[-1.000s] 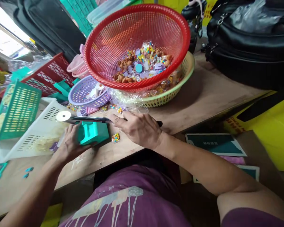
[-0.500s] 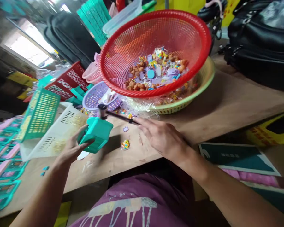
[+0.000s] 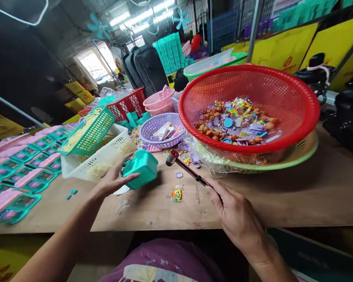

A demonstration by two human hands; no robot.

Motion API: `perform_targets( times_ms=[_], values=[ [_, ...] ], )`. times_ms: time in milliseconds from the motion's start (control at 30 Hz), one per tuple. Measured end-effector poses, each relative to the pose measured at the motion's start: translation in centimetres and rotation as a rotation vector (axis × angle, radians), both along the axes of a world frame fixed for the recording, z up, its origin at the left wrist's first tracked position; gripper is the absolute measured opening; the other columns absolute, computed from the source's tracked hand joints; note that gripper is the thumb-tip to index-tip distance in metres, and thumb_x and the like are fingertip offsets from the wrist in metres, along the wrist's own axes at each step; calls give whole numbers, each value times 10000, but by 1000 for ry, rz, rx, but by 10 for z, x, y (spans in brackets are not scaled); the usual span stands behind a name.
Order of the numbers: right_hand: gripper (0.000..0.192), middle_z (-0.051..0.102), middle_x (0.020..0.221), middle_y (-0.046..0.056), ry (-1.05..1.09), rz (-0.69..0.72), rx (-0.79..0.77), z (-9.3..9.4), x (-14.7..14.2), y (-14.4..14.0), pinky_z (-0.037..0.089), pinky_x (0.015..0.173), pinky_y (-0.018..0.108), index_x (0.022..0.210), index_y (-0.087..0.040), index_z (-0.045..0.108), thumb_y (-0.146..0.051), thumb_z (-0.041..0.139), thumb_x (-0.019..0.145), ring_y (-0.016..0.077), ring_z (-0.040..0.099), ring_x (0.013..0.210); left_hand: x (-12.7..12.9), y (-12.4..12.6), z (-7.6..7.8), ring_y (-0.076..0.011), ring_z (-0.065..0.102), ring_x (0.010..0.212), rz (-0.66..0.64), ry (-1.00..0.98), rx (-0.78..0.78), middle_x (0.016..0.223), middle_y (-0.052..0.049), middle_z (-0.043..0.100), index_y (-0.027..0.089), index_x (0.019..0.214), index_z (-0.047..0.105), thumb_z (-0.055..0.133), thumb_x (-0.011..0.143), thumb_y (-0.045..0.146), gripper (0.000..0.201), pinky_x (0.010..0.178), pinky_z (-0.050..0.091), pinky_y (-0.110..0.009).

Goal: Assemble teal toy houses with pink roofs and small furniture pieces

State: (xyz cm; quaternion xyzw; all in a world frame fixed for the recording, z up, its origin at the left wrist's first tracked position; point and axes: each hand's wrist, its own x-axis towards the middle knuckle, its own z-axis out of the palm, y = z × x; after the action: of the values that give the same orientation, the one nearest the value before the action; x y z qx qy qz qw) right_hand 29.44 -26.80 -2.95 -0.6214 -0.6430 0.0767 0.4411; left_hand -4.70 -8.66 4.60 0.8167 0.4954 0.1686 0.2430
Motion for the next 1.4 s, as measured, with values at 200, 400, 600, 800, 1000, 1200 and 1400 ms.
perform_targets(
  times_ms=[200,400,600,800,1000,1200,1400],
  values=[
    [325,735,1147,68,-36,-1,-78,3,-12,-2,594,851,312,1246,-205,630,-325,448,1005,217,727,996,1,-14,31,-389,396,1373,-292,281,189,1525,-201,255,272,1572,33,769,675,604,1207,1092,399,-562],
    [352,722,1172,75,-72,46,-123,17,-30,-5,576,866,316,1308,-204,596,-318,436,1017,213,712,1026,6,20,19,-392,280,1434,-620,248,182,1575,-169,207,296,1570,85,822,626,564,1227,1131,341,-574],
    [442,720,1077,70,-213,12,-12,27,-43,-12,561,876,304,1445,-291,470,-232,461,1007,193,718,923,18,19,-5,-383,412,1311,-518,128,256,1426,-157,354,289,1559,157,812,603,607,1203,1085,376,-569],
    [486,718,984,51,-392,-52,-22,39,-45,-11,561,699,233,1459,-336,442,-200,467,992,156,702,735,21,19,-14,-395,429,1246,-471,122,320,1361,-160,359,262,1555,178,805,590,625,1207,1053,383,-579],
    [462,721,986,56,-426,-19,-79,37,-47,-12,572,765,266,1445,-324,466,-209,459,998,188,717,824,23,19,-14,-396,434,1221,-447,139,299,1331,-178,377,210,1559,161,812,586,616,1239,1036,383,-586],
    [425,729,1030,76,-434,-66,-108,35,-50,-8,582,764,292,1419,-292,508,-224,460,1002,212,726,852,22,20,-20,-411,404,1254,-449,112,330,1371,-192,342,206,1559,162,803,592,621,1233,1043,369,-589],
    [444,718,1063,75,-317,36,-7,38,-67,-4,556,877,272,1452,-299,459,-224,456,1014,177,719,899,20,21,-25,-417,396,1262,-442,91,346,1380,-186,330,230,1571,87,809,596,582,1263,1036,380,-592]
  ],
)
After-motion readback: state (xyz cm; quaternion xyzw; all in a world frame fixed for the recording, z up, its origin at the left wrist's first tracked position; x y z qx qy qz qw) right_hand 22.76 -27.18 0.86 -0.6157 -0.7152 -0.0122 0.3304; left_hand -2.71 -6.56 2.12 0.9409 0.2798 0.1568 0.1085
